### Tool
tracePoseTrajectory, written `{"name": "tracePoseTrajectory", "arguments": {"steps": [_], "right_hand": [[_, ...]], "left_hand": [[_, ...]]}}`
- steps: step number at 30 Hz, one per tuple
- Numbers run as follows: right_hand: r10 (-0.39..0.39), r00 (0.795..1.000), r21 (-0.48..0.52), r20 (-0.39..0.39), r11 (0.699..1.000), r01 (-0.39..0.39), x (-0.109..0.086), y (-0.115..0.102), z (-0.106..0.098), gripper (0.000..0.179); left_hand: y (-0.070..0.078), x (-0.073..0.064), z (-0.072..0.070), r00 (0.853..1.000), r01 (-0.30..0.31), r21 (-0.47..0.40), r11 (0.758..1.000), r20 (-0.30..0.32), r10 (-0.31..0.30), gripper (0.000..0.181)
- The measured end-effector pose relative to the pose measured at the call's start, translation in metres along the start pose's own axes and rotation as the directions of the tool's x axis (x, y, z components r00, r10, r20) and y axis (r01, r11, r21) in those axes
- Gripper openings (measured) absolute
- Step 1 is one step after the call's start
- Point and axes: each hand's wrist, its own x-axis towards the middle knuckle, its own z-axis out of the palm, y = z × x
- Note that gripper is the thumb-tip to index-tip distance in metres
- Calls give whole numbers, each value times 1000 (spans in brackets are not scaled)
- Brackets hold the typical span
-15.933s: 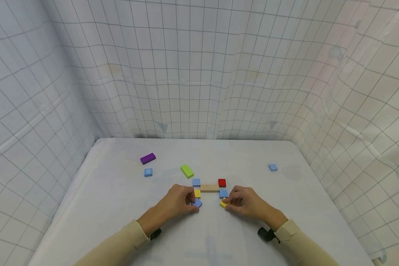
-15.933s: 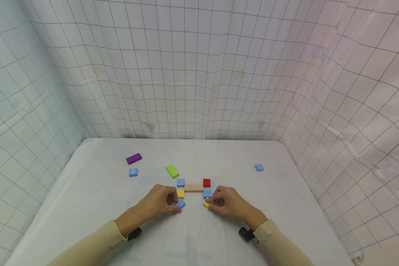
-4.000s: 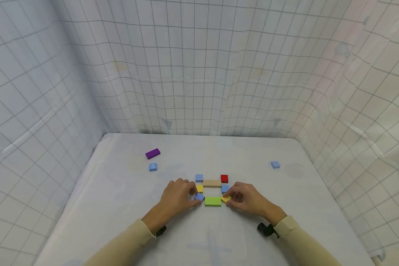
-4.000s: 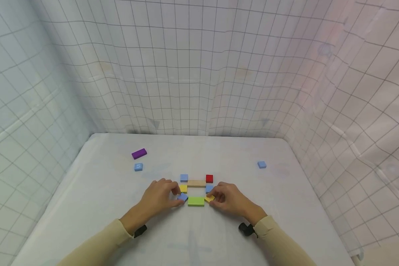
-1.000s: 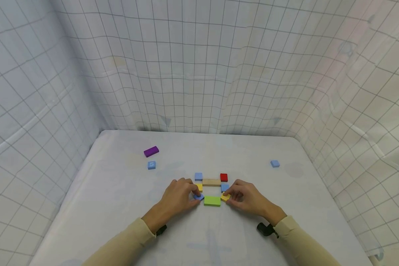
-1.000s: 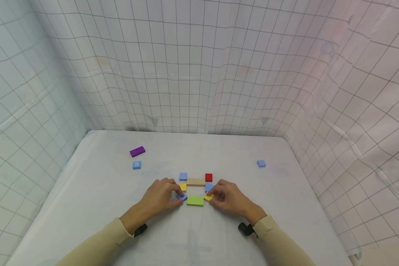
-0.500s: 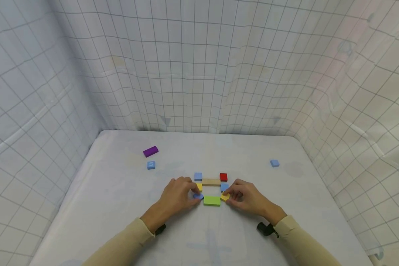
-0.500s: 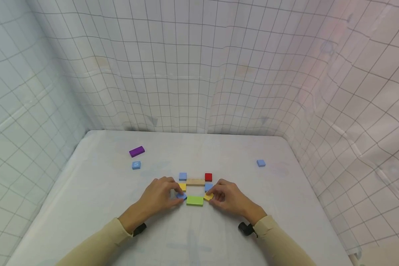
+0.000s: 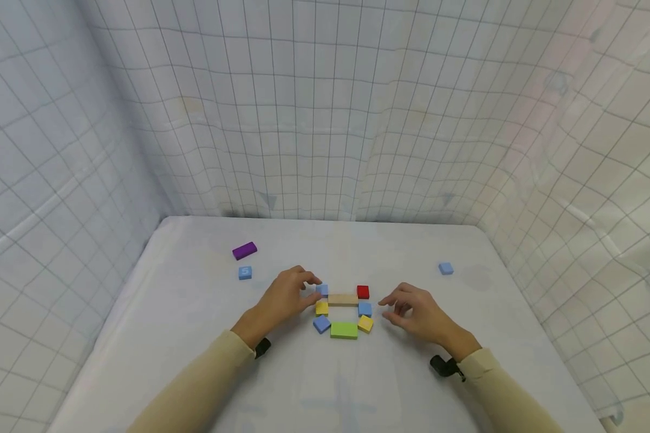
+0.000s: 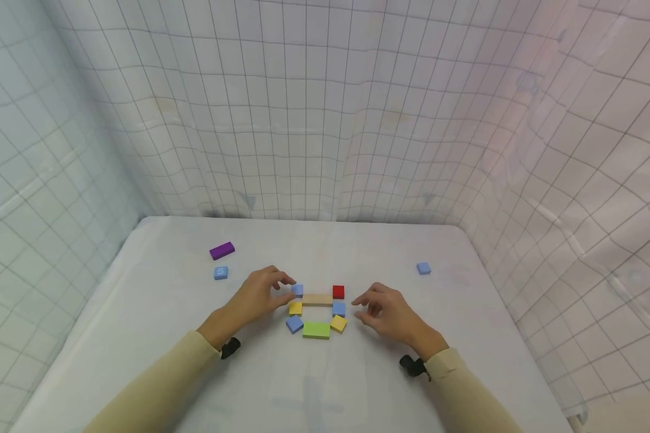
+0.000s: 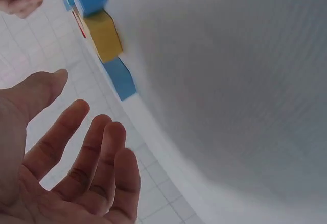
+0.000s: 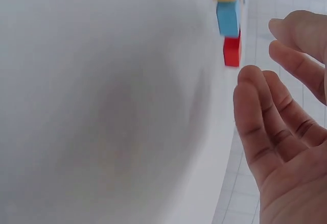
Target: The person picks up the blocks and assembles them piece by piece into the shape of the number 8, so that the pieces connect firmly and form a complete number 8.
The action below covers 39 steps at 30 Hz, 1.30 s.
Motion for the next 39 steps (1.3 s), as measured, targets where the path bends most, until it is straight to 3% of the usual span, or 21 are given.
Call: {"name": "tracePoseTrajectory", "arguments": {"steps": [9,13,18,23,31,39], "right_hand": [[41,986,-106,-162,993,-59,0,37,-26,24],[58,966,-158,-251,982,-100,-3,53,-38,24],[145,936,-196,-321,957,-215,-6,67,-53,23],[246,906,-183,-344,929,-321,-9,78,-67,23],[350,867,-144,-354,896,-421,-15,95,-78,30],[422,860,-112,-288,876,-468,-16,107,-82,35]], "left_hand": [[-14,21,1,993,49,-39,998,111,-45,25],[-18,22,5,990,66,-40,997,123,-61,25],[-19,21,7,990,79,-49,996,120,-73,25],[-19,21,8,991,81,-42,996,108,-77,25],[-18,23,8,989,96,-30,995,114,-92,23],[-18,24,9,986,114,-21,993,126,-111,21]]}}
